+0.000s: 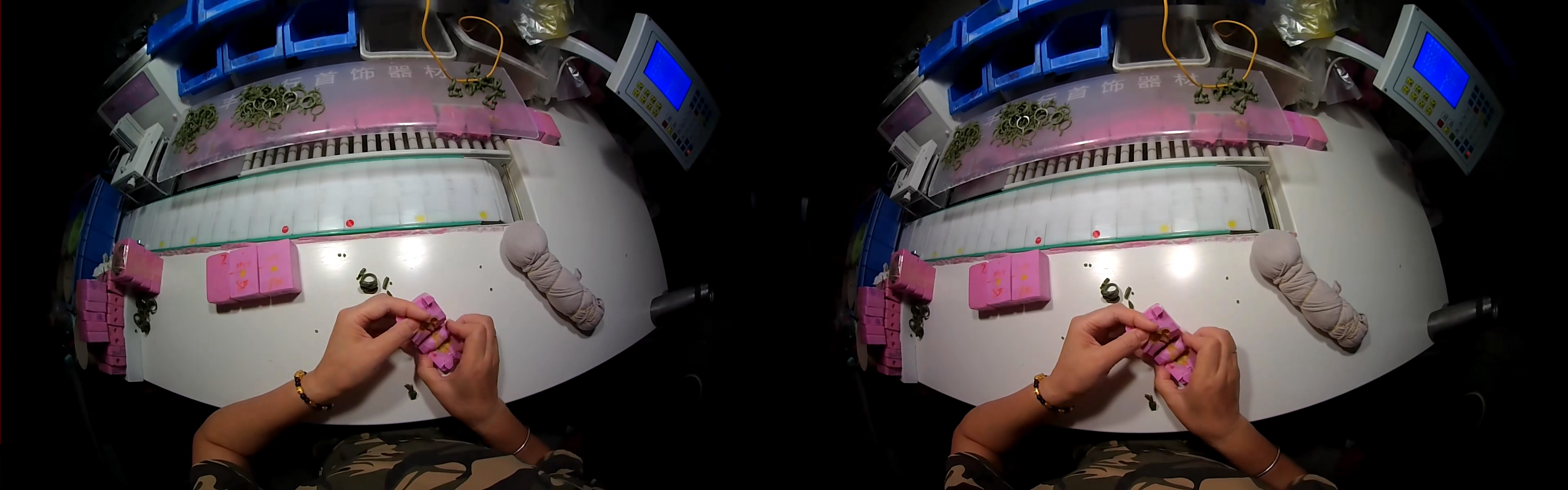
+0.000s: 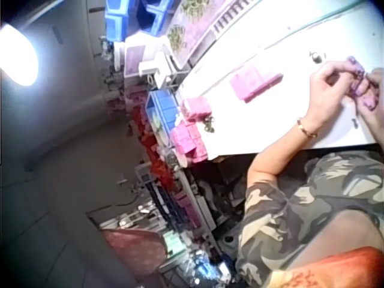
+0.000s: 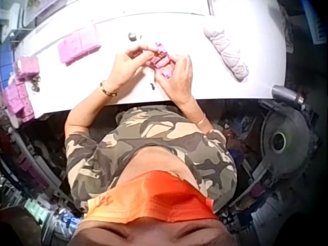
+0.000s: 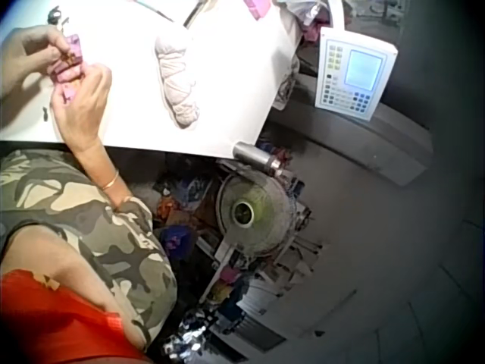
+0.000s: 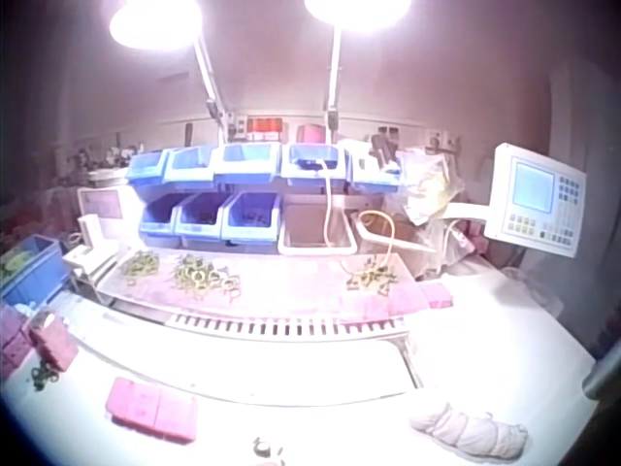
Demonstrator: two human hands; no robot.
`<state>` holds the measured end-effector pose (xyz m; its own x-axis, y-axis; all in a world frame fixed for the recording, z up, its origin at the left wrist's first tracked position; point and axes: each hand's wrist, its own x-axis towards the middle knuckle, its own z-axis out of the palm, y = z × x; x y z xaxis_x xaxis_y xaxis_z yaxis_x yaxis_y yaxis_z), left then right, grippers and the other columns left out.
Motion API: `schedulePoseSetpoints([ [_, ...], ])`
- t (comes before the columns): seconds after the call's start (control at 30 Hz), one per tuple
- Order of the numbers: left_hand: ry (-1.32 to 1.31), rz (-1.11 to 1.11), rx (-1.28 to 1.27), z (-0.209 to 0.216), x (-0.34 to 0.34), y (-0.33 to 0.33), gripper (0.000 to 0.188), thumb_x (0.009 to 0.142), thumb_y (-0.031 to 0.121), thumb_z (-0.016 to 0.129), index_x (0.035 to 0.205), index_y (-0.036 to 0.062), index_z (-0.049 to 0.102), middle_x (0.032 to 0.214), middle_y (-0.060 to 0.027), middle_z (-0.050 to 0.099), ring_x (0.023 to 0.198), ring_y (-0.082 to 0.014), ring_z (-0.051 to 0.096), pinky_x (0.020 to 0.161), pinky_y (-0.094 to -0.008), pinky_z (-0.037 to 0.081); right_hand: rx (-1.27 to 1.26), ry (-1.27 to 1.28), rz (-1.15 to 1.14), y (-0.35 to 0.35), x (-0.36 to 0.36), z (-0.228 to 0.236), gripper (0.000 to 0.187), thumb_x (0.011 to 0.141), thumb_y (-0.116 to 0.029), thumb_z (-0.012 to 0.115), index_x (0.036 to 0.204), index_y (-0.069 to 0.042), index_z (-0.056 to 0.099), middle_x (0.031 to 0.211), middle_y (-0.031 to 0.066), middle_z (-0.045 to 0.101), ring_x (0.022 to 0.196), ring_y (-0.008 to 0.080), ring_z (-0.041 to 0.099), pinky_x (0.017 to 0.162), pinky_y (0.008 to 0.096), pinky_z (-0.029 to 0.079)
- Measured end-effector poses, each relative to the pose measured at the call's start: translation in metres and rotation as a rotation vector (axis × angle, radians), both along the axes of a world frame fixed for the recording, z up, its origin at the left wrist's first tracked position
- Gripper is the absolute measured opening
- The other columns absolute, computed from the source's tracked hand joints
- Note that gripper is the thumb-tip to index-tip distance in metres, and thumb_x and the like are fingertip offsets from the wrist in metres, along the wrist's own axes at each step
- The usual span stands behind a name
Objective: The person fits small green components into a pink mold, presses them into place, and then uses a small white pad to press and smooth the assembly. The person repeats these actions for multiple small components and pink molds on a workbench.
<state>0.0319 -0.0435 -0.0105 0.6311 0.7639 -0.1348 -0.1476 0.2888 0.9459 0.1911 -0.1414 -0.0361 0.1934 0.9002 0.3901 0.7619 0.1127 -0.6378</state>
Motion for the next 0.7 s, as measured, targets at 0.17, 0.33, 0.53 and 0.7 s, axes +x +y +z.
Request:
schedulePoseSetpoints([
  [0.17,0.022,0.012,0.029,-0.002,0.000,-0.001,0.015,0.099,0.001,0.061,0.111,-0.0031,0.069,0.106,-0.0072,0.068,0.097,-0.0125,0.066,0.083,-0.0277,0.057,-0.089,0.196,-0.015,0.001,0.004,0.008,0.050,0.069,-0.007,0.081,0.108,0.001,0.051,0.103,0.0185,0.052,0.094,0.0373,0.055,0.083,0.0452,0.047],
  [0.33,0.026,0.034,0.073,-0.001,0.000,-0.004,0.015,0.098,0.001,0.063,0.110,-0.0028,0.070,0.107,-0.0070,0.066,0.097,-0.0133,0.066,0.086,-0.0285,0.057,-0.066,0.093,-0.008,0.007,0.007,0.011,0.047,0.069,-0.007,0.079,0.106,0.001,0.051,0.102,0.0181,0.051,0.095,0.0365,0.052,0.084,0.0453,0.044],
  [0.53,0.106,0.039,0.280,-0.001,-0.004,-0.001,0.017,0.095,0.003,0.066,0.111,0.0016,0.073,0.106,-0.0079,0.061,0.098,-0.0146,0.067,0.083,-0.0263,0.058,-0.060,-0.051,-0.009,0.013,0.008,0.015,0.045,0.070,-0.011,0.077,0.106,0.000,0.053,0.104,0.0168,0.052,0.097,0.0357,0.052,0.086,0.0452,0.042],
  [0.7,0.128,0.079,0.336,0.002,-0.006,0.003,0.018,0.093,-0.002,0.065,0.109,0.0017,0.073,0.107,-0.0069,0.060,0.097,-0.0135,0.064,0.084,-0.0261,0.057,-0.085,-0.048,-0.001,0.020,0.002,0.021,0.045,0.071,-0.016,0.078,0.106,-0.001,0.055,0.105,0.0154,0.053,0.099,0.0346,0.053,0.084,0.0443,0.042],
])
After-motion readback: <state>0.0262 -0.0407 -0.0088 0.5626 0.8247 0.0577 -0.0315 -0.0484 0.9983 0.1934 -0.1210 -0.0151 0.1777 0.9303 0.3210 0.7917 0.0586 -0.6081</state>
